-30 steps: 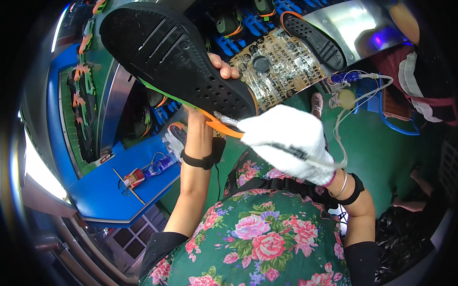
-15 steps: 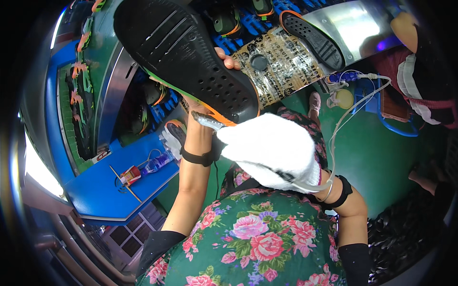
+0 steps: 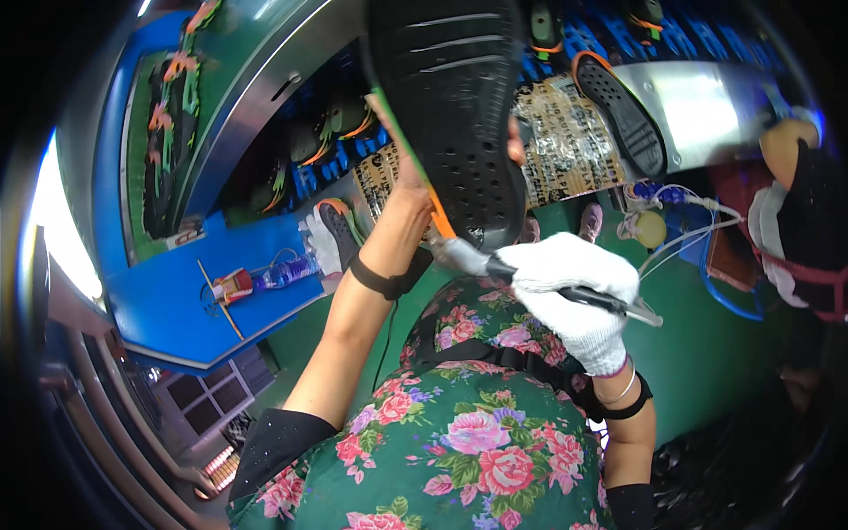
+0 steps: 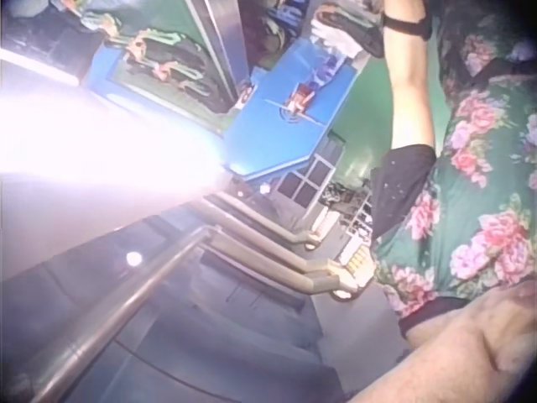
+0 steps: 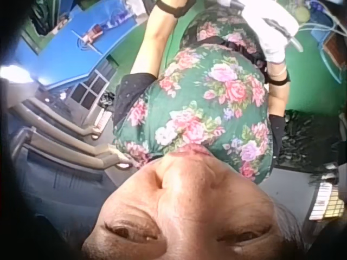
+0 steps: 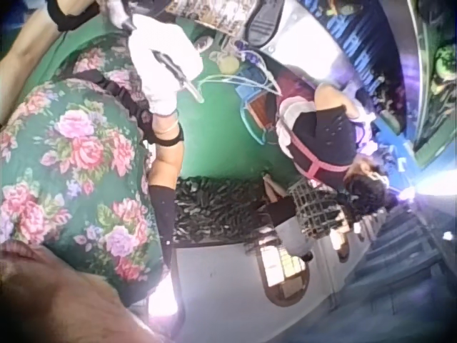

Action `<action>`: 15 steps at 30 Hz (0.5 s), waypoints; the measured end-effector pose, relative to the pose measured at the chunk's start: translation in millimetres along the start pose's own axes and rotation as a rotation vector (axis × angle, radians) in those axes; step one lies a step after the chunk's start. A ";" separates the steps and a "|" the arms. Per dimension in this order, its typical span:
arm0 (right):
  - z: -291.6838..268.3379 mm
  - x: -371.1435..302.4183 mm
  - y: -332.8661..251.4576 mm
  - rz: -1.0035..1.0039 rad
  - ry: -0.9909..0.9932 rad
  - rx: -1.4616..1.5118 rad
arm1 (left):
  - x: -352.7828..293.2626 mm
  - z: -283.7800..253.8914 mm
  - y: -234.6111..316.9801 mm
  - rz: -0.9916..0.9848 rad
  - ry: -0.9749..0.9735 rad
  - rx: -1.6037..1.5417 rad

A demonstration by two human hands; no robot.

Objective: Applying a liquid adhesive or primer to shoe soles using a manual brush on a production line.

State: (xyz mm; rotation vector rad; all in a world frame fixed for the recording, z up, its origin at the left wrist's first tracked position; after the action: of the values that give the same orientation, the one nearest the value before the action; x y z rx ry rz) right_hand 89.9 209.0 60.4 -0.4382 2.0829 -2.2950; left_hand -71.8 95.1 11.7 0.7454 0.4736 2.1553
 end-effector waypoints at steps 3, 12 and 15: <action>5.0 2.1 -16.8 -0.100 0.002 -0.446 | -4.6 -1.0 -8.6 -0.148 0.045 -0.108; 18.0 10.4 -22.9 -0.128 -0.174 -0.340 | -14.6 -10.2 -11.8 -0.269 0.055 -0.012; 28.2 12.2 -22.2 -0.235 -0.254 -0.651 | -15.4 -10.0 -15.2 -0.389 0.129 -0.010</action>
State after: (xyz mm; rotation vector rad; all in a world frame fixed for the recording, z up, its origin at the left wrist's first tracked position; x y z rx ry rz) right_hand 88.2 181.7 86.6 -0.9676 2.7006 -1.4700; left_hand -61.8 91.7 -9.6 0.4641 0.6194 1.8431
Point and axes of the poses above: each hand's wrist, its own x-axis towards the middle knuckle, its own z-axis out of the palm, y = z × x, the point moved 7 cm from there along x, towards the middle knuckle, and after that the axes turned 15 degrees about -y, right-handed, at the moved point
